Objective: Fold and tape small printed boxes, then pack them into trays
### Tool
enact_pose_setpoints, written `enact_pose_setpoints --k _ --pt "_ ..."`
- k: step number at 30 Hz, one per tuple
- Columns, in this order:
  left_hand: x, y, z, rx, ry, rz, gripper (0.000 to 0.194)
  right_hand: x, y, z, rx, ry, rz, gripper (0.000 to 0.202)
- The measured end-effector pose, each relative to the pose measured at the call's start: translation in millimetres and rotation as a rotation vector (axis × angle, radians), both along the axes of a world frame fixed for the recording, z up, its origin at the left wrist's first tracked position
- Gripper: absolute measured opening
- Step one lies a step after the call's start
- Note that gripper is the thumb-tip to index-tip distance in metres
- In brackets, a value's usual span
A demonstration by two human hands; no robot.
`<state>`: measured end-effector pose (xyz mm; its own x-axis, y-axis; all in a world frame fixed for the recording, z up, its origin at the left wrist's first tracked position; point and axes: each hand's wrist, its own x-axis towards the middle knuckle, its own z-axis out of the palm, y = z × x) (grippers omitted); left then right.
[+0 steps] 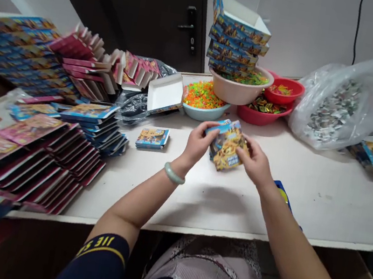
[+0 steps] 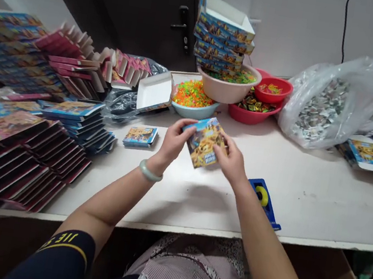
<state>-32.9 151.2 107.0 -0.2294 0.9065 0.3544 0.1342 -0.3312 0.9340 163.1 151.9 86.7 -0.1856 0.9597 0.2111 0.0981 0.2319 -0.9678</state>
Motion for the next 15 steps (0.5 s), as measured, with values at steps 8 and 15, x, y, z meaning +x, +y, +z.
enact_pose_setpoints --k 8,15 --pt "6 59 -45.2 -0.330 -0.285 0.226 0.040 -37 117 0.9 -0.295 -0.120 -0.088 0.037" --pt "21 74 -67.1 -0.356 -0.634 -0.075 0.053 -34 108 -26.1 -0.533 -0.072 0.053 0.026"
